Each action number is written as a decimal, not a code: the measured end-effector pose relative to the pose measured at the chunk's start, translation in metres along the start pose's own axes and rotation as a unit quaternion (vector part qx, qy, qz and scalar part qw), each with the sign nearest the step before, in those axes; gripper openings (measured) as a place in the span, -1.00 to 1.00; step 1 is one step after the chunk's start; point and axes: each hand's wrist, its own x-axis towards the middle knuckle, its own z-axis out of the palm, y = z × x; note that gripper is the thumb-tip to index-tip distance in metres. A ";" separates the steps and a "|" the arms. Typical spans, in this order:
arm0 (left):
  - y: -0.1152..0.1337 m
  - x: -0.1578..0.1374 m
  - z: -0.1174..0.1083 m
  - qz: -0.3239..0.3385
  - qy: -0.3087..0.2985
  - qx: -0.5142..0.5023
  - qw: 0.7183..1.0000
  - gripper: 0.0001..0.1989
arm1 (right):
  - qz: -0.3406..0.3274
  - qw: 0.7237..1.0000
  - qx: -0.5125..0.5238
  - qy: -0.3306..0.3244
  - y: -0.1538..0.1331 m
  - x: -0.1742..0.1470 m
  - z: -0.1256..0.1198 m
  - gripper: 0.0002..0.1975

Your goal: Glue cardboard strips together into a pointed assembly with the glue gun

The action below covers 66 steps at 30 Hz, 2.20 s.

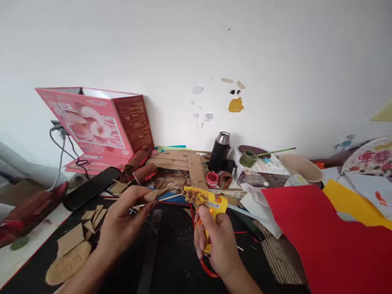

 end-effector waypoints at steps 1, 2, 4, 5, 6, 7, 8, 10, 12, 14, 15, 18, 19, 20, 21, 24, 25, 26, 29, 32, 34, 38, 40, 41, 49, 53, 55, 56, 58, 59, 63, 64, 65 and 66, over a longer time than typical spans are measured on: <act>0.000 0.001 0.001 0.007 0.002 0.001 1.000 -1.00 | 0.000 1.000 -0.003 0.000 0.000 0.000 -0.001 -0.23; 0.001 0.002 0.001 0.013 0.003 0.002 1.000 -1.00 | -0.001 1.000 -0.004 0.000 -0.001 0.001 -0.001 -0.24; 0.002 0.004 0.001 0.025 0.004 0.004 1.000 -0.99 | -0.002 1.000 -0.006 -0.002 -0.001 0.001 -0.001 -0.24; 0.003 0.005 0.001 0.030 0.004 0.006 1.000 -0.98 | -0.003 1.000 -0.006 -0.003 -0.001 0.001 -0.001 -0.24; 0.003 0.005 0.001 0.035 0.003 0.007 0.999 -0.98 | -0.004 1.000 -0.005 -0.004 -0.001 0.001 -0.001 -0.24; 0.004 0.006 0.001 0.039 0.000 0.008 0.999 -0.97 | -0.006 1.000 -0.003 -0.006 -0.001 0.001 -0.001 -0.24; 0.004 0.006 0.001 0.043 -0.001 0.009 0.999 -0.96 | -0.007 1.000 -0.001 -0.006 -0.001 0.001 -0.001 -0.23; 0.005 0.007 0.001 0.049 0.000 0.014 0.999 -0.95 | -0.007 1.000 0.001 -0.008 0.000 0.001 -0.001 -0.22; 0.005 0.008 0.001 0.057 0.004 0.020 0.998 -0.94 | -0.005 1.000 0.000 -0.009 0.000 0.001 -0.001 -0.20; 0.005 0.008 0.001 0.062 0.007 0.023 0.998 -0.95 | -0.004 1.000 -0.003 -0.009 0.000 0.000 -0.001 -0.20; 0.005 0.008 0.001 0.065 0.008 0.025 0.998 -0.96 | -0.003 1.000 -0.004 -0.008 0.000 0.000 -0.002 -0.20; 0.005 0.007 0.002 0.069 0.011 0.031 0.997 -0.96 | -0.003 1.000 -0.008 -0.012 0.000 0.001 -0.002 -0.19; 0.004 0.007 0.002 0.070 0.012 0.032 0.997 -0.96 | -0.004 1.000 -0.010 -0.014 0.000 0.001 -0.002 -0.18; 0.004 0.007 0.002 0.071 0.012 0.033 0.997 -0.95 | -0.005 1.000 -0.014 -0.018 0.000 0.001 -0.002 -0.17; 0.004 0.007 0.002 0.071 0.012 0.033 0.997 -0.95 | -0.007 1.000 -0.019 -0.021 -0.001 0.001 -0.002 -0.15; 0.002 0.006 0.002 0.074 0.012 0.031 0.997 -0.95 | -0.005 0.999 -0.034 -0.023 -0.001 0.000 -0.002 -0.16; 0.002 0.006 0.002 0.073 0.013 0.031 0.997 -0.95 | -0.003 0.999 -0.036 -0.019 -0.002 0.000 -0.001 -0.18; 0.001 0.005 0.002 0.073 0.013 0.032 0.997 -0.95 | 0.000 0.999 -0.039 -0.013 -0.002 0.000 -0.001 -0.20; 0.000 0.004 0.002 0.075 0.019 0.040 0.996 -0.94 | 0.002 0.998 -0.057 0.004 -0.004 -0.002 0.000 -0.21; -0.002 0.004 0.003 0.084 0.026 0.053 0.995 -0.90 | -0.007 0.996 -0.084 0.017 -0.004 -0.004 0.000 -0.21; -0.003 0.003 0.002 0.099 0.027 0.067 0.992 -0.87 | -0.016 0.995 -0.097 0.026 -0.004 -0.005 0.000 -0.21; -0.003 0.004 0.002 0.135 0.029 0.101 0.985 -0.82 | -0.031 0.993 -0.102 0.041 -0.001 -0.007 0.000 -0.20; -0.003 0.005 0.002 0.144 0.031 0.111 0.983 -0.81 | -0.033 0.993 -0.098 0.048 0.000 -0.007 0.000 -0.21; -0.004 0.005 0.002 0.146 0.033 0.114 0.982 -0.80 | -0.034 0.993 -0.096 0.052 0.000 -0.007 0.000 -0.22; -0.002 0.003 0.001 0.140 0.052 0.114 0.982 -0.84 | -0.033 0.993 -0.094 0.058 -0.002 -0.005 0.000 -0.25; -0.001 0.003 0.001 0.138 0.049 0.112 0.983 -0.83 | -0.026 0.993 -0.108 0.036 -0.002 -0.005 0.001 -0.22; -0.001 0.003 0.001 0.138 0.047 0.113 0.983 -0.83 | -0.025 0.993 -0.111 0.032 -0.003 -0.006 0.001 -0.22; -0.001 0.003 0.001 0.138 0.046 0.113 0.983 -0.83 | -0.026 0.993 -0.113 0.032 -0.003 -0.006 0.000 -0.21; -0.001 0.004 0.001 0.138 0.044 0.111 0.983 -0.82 | -0.027 0.993 -0.114 0.031 -0.003 -0.006 0.000 -0.21; -0.001 0.004 0.001 0.137 0.042 0.110 0.984 -0.82 | -0.027 0.993 -0.114 0.030 -0.003 -0.006 0.000 -0.21; -0.001 0.005 0.002 0.141 0.038 0.106 0.984 -0.80 | -0.025 0.993 -0.112 0.035 -0.003 -0.006 0.001 -0.21; -0.001 0.005 0.002 0.143 0.038 0.108 0.983 -0.80 | -0.026 0.993 -0.108 0.040 -0.003 -0.006 0.001 -0.22; -0.001 0.005 0.002 0.144 0.038 0.111 0.983 -0.81 | -0.026 0.993 -0.104 0.046 -0.003 -0.006 0.002 -0.22; -0.001 0.005 0.002 0.144 0.039 0.113 0.982 -0.81 | -0.026 0.993 -0.098 0.053 -0.003 -0.006 0.002 -0.23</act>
